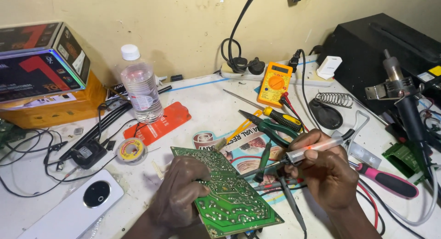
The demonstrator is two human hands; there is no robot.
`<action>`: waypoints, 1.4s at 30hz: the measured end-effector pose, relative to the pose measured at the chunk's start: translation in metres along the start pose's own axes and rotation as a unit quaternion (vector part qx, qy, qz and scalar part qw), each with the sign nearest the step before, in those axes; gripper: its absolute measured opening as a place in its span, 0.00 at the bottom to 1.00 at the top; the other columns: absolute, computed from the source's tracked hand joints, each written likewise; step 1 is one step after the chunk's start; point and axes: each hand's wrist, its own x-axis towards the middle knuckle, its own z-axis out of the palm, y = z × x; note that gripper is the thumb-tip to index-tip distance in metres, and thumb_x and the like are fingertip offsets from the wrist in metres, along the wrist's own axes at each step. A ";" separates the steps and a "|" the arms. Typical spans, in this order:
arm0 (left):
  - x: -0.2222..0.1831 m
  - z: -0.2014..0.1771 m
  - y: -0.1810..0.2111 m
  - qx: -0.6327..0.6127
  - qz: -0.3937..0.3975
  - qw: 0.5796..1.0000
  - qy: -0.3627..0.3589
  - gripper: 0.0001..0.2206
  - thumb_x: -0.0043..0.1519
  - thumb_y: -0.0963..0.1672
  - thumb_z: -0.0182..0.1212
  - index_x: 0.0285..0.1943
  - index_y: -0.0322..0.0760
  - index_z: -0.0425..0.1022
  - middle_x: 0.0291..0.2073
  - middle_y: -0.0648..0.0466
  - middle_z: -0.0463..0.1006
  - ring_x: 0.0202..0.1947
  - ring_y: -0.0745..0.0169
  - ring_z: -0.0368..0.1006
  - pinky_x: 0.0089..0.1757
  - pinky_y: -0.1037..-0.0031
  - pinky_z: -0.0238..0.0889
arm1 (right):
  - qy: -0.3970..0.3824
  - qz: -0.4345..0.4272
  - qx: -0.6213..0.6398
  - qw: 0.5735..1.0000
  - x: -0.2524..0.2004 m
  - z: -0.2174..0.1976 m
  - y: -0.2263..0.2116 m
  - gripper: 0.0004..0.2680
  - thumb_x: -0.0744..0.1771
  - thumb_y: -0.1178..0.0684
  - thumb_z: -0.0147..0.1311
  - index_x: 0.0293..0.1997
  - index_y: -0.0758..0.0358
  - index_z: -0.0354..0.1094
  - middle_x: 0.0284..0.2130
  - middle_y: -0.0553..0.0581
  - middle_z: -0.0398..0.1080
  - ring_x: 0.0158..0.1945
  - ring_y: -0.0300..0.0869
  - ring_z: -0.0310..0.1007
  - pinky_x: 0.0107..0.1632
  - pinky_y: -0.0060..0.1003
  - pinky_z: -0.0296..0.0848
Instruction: Soldering and desoldering electronic components on a circuit board at a repair workbench.
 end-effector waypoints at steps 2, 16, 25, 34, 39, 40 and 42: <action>-0.002 0.000 -0.001 -0.006 -0.008 1.000 0.005 0.06 0.65 0.40 0.54 0.34 0.34 0.66 0.39 0.46 0.74 0.39 0.47 0.73 0.41 0.57 0.64 | -0.004 0.003 0.006 1.000 -0.001 0.000 0.002 0.10 0.60 0.55 0.55 0.34 0.77 0.69 0.25 0.70 0.70 0.19 0.51 0.66 0.24 0.40 0.65; 0.004 0.000 0.003 -0.020 -0.019 0.999 0.042 0.09 0.65 0.46 0.57 0.38 0.37 0.64 0.38 0.45 0.75 0.39 0.47 0.74 0.41 0.57 0.62 | -0.011 0.004 0.024 1.000 -0.002 0.001 0.003 0.09 0.63 0.55 0.56 0.35 0.75 0.70 0.29 0.69 0.72 0.25 0.50 0.70 0.24 0.36 0.65; 0.005 0.001 0.003 -0.029 -0.030 0.998 0.053 0.08 0.66 0.44 0.55 0.35 0.37 0.66 0.37 0.46 0.76 0.39 0.47 0.75 0.41 0.57 0.64 | 0.023 0.005 0.041 0.999 -0.003 0.008 -0.001 0.08 0.61 0.57 0.54 0.33 0.75 0.70 0.30 0.67 0.69 0.27 0.54 0.70 0.23 0.37 0.62; 0.013 0.020 0.008 -0.204 -0.186 0.934 0.225 0.23 0.44 0.46 0.79 0.41 0.44 0.66 0.39 0.46 0.70 0.37 0.63 0.70 0.40 0.69 0.76 | 0.035 0.002 0.015 0.999 0.000 0.004 -0.003 0.08 0.62 0.53 0.56 0.34 0.70 0.69 0.23 0.62 0.68 0.19 0.49 0.65 0.23 0.41 0.68; 0.043 0.007 0.019 -0.139 -0.430 0.848 0.276 0.42 0.32 0.39 0.82 0.52 0.41 0.53 0.38 0.48 0.72 0.32 0.65 0.74 0.34 0.73 0.78 | 0.083 0.004 0.005 0.997 0.003 0.007 -0.004 0.08 0.66 0.56 0.51 0.43 0.69 0.72 0.22 0.63 0.70 0.25 0.48 0.72 0.26 0.36 0.68; 0.051 0.002 0.020 -0.137 -0.428 0.849 0.278 0.42 0.32 0.39 0.82 0.52 0.41 0.53 0.38 0.48 0.72 0.32 0.65 0.74 0.34 0.73 0.78 | 0.079 0.003 0.007 0.997 0.003 0.010 -0.003 0.08 0.66 0.56 0.51 0.43 0.69 0.72 0.22 0.63 0.70 0.25 0.48 0.72 0.26 0.36 0.68; 0.065 -0.007 0.025 -0.215 -0.473 0.809 0.276 0.38 0.36 0.35 0.78 0.51 0.39 0.52 0.43 0.43 0.76 0.36 0.57 0.82 0.35 0.72 0.83 | 0.082 0.006 0.017 0.996 0.003 0.013 -0.001 0.09 0.68 0.55 0.49 0.45 0.71 0.73 0.24 0.66 0.70 0.26 0.52 0.72 0.27 0.38 0.67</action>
